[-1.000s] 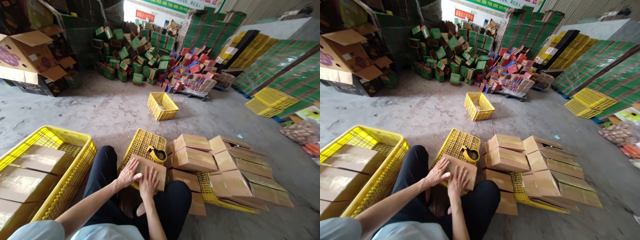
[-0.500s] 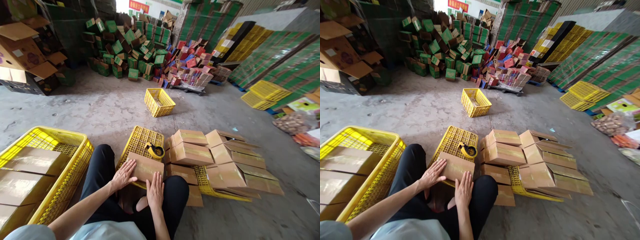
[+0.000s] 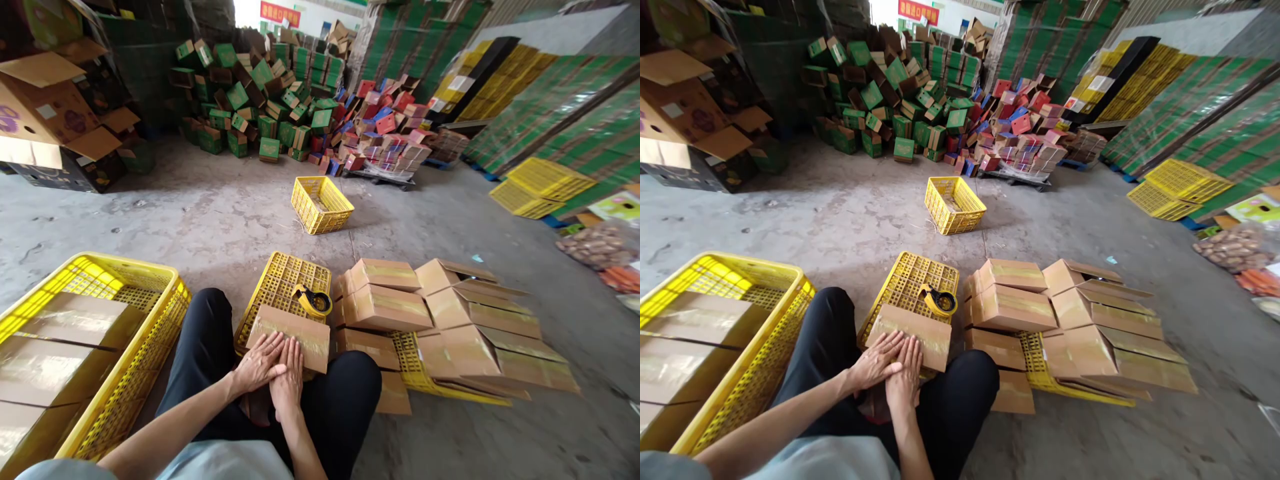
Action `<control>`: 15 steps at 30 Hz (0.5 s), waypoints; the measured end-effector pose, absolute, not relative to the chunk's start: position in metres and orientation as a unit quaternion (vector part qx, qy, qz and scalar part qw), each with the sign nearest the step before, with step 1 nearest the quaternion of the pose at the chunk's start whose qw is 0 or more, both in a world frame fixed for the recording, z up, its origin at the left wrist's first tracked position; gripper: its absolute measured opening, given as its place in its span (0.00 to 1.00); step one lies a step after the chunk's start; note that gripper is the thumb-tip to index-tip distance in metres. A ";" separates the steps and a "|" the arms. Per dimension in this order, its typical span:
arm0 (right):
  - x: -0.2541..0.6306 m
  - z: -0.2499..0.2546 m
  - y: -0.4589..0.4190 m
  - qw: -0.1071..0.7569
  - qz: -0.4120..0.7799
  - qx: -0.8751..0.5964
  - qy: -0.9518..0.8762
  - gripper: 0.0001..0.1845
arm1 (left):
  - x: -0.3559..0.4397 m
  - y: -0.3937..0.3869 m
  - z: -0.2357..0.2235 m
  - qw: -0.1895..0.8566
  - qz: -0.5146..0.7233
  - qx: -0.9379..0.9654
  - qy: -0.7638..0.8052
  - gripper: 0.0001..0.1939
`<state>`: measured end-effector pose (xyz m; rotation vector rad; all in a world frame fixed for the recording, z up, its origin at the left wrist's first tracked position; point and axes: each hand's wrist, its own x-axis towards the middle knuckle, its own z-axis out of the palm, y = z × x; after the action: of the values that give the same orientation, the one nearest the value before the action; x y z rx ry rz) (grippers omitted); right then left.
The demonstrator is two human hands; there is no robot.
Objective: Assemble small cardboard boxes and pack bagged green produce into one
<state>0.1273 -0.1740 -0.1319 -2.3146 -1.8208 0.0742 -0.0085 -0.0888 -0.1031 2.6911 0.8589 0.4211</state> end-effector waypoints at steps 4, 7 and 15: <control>0.129 -0.126 -0.177 0.078 0.043 -0.776 -0.624 0.35 | -0.010 -0.085 -0.104 0.164 0.150 0.938 0.267 0.41; 0.145 -0.118 -0.189 0.053 0.046 -0.797 -0.600 0.36 | -0.024 -0.076 -0.108 0.146 0.150 0.939 0.273 0.41; 0.181 -0.103 -0.210 0.011 0.039 -0.852 -0.522 0.39 | -0.046 -0.070 -0.114 0.086 0.172 0.922 0.336 0.40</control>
<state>0.1810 -0.2103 -0.1035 -2.6580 -1.6273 0.1204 -0.0455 -0.0703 -0.1135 2.7489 1.0003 0.5114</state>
